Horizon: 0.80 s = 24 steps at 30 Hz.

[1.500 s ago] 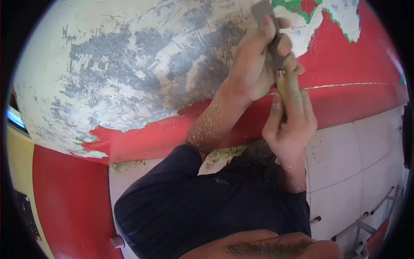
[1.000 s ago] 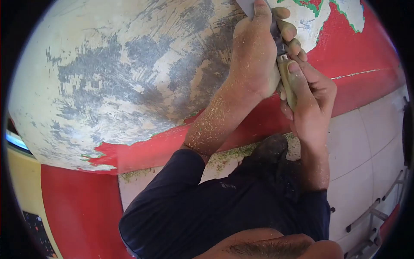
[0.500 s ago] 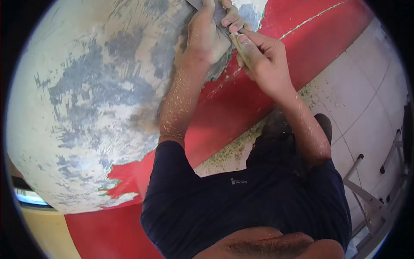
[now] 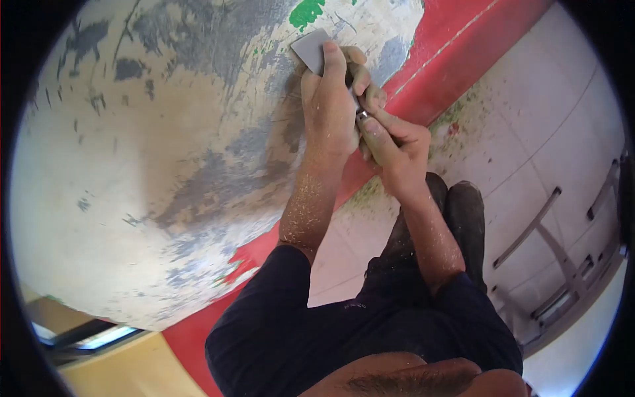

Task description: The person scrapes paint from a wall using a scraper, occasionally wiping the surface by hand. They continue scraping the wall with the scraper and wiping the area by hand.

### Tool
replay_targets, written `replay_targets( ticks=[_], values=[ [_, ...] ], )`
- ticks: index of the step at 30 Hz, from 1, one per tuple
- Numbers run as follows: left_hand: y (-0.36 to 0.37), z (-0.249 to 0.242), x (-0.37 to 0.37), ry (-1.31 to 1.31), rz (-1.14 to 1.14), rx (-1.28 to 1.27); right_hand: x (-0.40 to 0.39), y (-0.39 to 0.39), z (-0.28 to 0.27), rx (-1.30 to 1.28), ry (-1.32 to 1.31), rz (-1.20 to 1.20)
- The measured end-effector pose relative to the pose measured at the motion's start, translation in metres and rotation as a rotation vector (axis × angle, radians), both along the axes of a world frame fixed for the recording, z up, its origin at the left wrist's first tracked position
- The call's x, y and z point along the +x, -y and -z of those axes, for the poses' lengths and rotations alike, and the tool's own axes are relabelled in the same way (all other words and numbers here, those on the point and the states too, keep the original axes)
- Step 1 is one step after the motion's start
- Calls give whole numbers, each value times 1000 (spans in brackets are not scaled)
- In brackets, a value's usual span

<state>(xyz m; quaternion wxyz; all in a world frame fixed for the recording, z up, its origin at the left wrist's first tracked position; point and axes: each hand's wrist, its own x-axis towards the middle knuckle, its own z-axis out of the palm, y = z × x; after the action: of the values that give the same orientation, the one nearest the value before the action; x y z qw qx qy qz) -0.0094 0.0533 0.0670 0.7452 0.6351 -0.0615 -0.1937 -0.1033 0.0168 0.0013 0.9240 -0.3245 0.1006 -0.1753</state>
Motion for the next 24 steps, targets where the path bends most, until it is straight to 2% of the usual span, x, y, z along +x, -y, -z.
replay_targets(
  ticks=[1,4,7,10,17,24],
  values=[
    [4,-11,-4,-55,-4,25,0,-2,-4,119,-4,-39],
    [4,-39,-8,-205,30,152,-8,-14,-44,185,-167,30],
    [-6,-46,-6,-223,22,319,-4,-34,-54,246,-263,46],
    [-6,-62,-11,-284,-8,351,-16,-38,-76,304,-303,44],
    [-13,-62,-8,-272,21,394,-15,-43,-72,268,-306,46],
    [-13,-62,-8,-193,-55,461,-8,-49,-65,255,-306,1]
  ],
)
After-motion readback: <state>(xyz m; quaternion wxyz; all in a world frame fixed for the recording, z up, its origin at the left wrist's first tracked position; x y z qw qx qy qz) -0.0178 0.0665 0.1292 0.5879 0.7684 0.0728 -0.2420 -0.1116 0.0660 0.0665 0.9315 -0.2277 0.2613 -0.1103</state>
